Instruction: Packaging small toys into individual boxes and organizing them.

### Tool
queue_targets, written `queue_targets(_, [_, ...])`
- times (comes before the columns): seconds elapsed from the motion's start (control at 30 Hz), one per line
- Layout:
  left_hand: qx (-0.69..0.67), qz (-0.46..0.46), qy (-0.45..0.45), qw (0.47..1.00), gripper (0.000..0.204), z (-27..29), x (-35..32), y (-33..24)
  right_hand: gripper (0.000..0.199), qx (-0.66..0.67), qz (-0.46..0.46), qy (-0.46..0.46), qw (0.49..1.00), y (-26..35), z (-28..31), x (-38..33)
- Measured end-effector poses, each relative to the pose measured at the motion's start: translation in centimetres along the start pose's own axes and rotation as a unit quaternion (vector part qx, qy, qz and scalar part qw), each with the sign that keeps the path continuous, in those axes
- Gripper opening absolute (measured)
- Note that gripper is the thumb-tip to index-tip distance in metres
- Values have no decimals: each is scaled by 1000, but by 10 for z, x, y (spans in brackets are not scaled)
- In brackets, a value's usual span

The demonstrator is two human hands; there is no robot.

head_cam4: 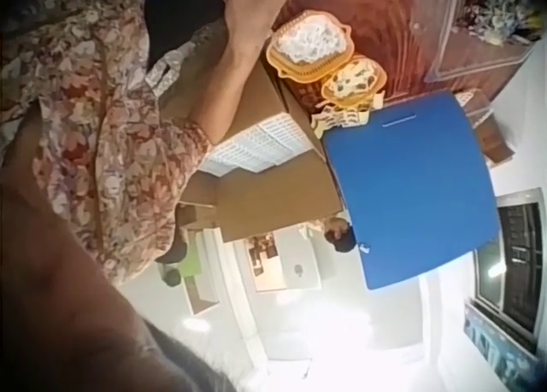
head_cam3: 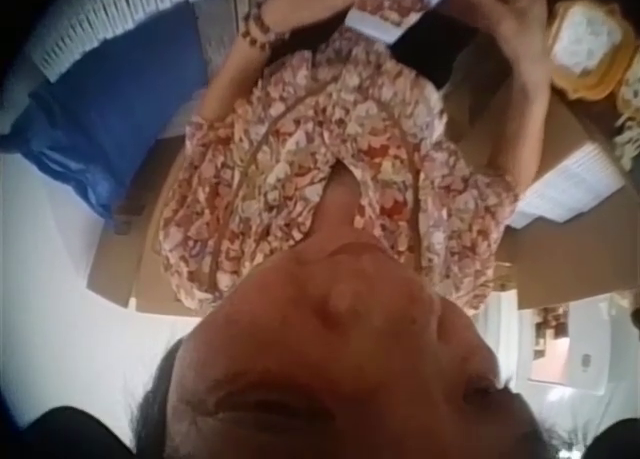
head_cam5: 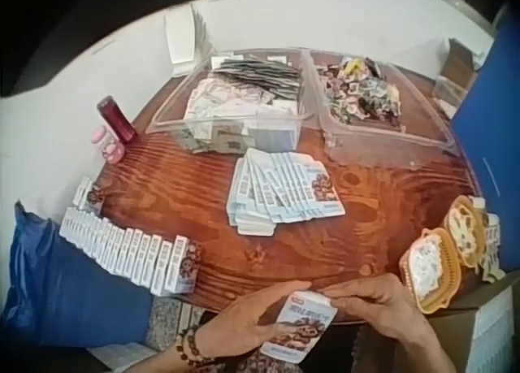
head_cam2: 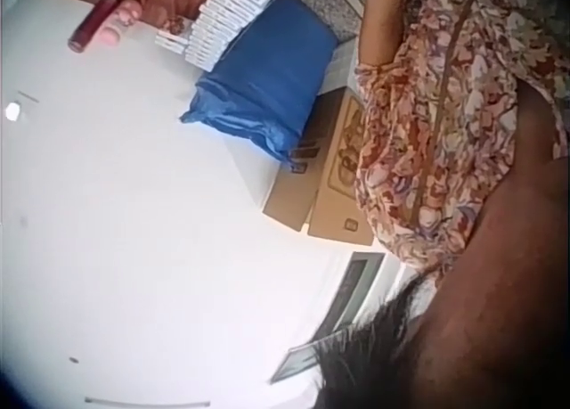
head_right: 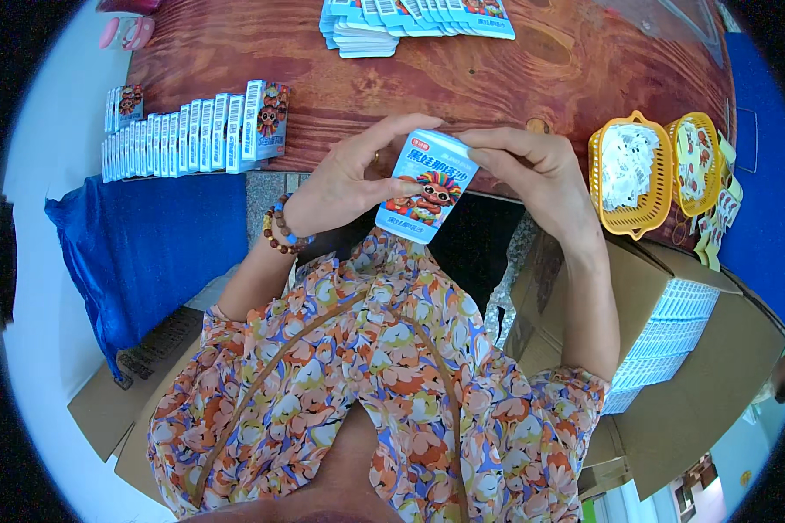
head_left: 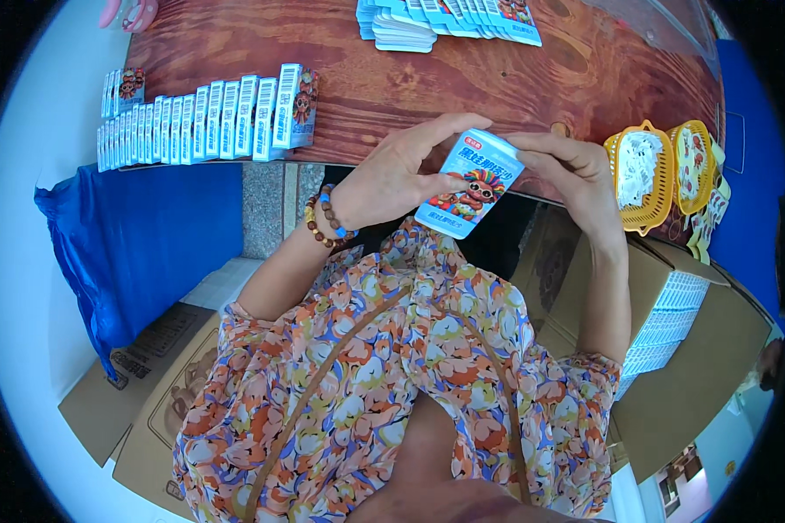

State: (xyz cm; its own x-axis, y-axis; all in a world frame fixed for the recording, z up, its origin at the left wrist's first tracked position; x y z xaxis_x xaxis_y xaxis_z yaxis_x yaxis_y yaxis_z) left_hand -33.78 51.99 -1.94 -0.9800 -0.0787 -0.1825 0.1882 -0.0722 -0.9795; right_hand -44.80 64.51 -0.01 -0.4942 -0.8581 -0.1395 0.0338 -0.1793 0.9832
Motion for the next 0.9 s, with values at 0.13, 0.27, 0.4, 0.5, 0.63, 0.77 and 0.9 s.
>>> queue_targets(0.13, [20, 10, 37, 999, 65, -5, -2, -10, 25, 14, -40, 50, 998, -8, -7, 0])
queue_targets(0.27, [-6, 24, 51, 998, 64, -8, -1, -4, 24, -11, -66, 61, 996, -10, -11, -1])
queue_targets(0.4, [-24, 27, 43, 998, 62, -7, 0, 7, 24, -65, -5, 50, 997, -2, -15, -1])
queue_targets(0.5, [-45, 48, 23, 998, 60, -5, 0, 14, 26, -167, 33, 38, 985, 6, -20, -3])
queue_targets(0.63, [-121, 72, -14, 990, 57, -4, -4, 24, 32, -165, 113, -7, 980, 9, -25, -11])
queue_targets(0.77, [-137, 41, -20, 989, 56, -8, -3, 22, 38, -228, 158, -27, 960, 18, -28, -16])
queue_targets(0.9, [-101, 33, 0, 994, 55, -8, -5, 13, 38, -107, 127, -5, 986, 7, -22, -13])
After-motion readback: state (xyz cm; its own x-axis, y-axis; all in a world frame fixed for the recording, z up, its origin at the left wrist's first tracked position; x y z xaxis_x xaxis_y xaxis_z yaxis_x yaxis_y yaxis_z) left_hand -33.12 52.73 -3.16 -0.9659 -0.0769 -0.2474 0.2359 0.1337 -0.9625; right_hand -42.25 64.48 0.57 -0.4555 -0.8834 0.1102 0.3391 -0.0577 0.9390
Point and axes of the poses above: each hand's wrist, its own x-axis towards the middle knuckle, its own z-axis out of the back of the hand, y = z × x, the point moved 10 cm from there along x, towards the middle knuckle, and after that the axes turned 7 degrees about z, right-handed, at the moved point
